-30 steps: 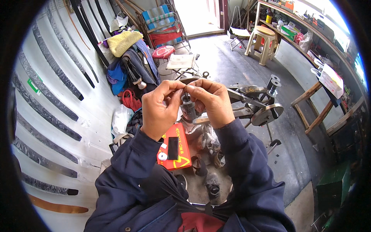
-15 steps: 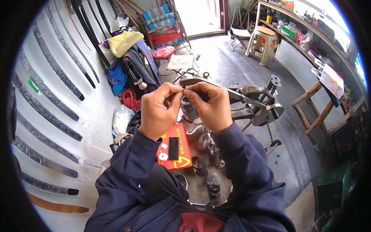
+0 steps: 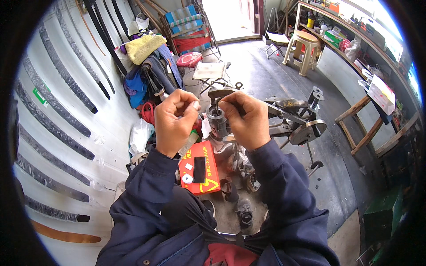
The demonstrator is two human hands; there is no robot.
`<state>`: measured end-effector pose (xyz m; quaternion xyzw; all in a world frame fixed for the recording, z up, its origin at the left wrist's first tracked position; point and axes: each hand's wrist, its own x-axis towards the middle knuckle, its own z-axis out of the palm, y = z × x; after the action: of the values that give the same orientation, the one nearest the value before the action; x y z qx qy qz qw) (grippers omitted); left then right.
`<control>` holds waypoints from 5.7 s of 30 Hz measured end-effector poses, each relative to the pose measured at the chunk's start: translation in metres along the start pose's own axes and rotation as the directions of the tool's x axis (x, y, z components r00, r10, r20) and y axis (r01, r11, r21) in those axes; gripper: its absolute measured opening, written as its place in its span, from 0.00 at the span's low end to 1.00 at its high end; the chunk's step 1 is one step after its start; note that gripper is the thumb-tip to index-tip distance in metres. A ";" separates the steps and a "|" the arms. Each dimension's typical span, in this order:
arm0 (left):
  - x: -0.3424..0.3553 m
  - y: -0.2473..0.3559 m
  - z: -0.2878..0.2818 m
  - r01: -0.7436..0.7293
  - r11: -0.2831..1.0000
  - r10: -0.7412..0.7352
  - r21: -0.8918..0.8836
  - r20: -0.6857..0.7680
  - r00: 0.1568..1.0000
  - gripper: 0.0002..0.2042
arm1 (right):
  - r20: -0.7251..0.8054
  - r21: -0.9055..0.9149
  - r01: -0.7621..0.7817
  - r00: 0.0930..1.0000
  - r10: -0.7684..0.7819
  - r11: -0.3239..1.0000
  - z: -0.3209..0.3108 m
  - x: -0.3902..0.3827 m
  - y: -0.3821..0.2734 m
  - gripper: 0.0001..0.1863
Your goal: The person prepares a sewing machine by threading it, then sews a grey shoe using the machine. The person handles the shoe and the machine throughout the task.
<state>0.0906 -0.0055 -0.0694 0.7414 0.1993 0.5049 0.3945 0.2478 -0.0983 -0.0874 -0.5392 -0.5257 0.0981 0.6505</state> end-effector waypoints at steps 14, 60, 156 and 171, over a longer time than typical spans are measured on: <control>0.000 0.010 -0.020 -0.325 0.929 0.310 0.178 0.112 0.944 0.14 | 0.041 -0.082 0.111 0.993 -0.108 0.990 0.001 0.000 0.003 0.02; -0.026 -0.008 0.015 0.103 0.941 -0.118 -0.321 -0.027 0.993 0.07 | -0.036 -0.281 0.380 0.913 -0.406 0.881 -0.001 -0.005 0.011 0.06; -0.030 -0.020 0.065 0.446 0.295 -0.515 -0.845 0.252 0.819 0.10 | 0.099 0.866 -0.302 0.885 0.455 0.399 -0.019 -0.042 0.024 0.14; -0.030 -0.022 0.057 0.447 0.328 -0.457 -0.832 0.274 0.846 0.10 | 0.056 -0.059 -0.128 0.990 0.131 0.990 -0.008 -0.056 0.026 0.07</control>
<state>0.1318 -0.0349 -0.1143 0.3457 0.1129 0.4071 0.8378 0.2419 -0.1317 -0.1393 -0.5866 -0.5115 0.1419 0.6117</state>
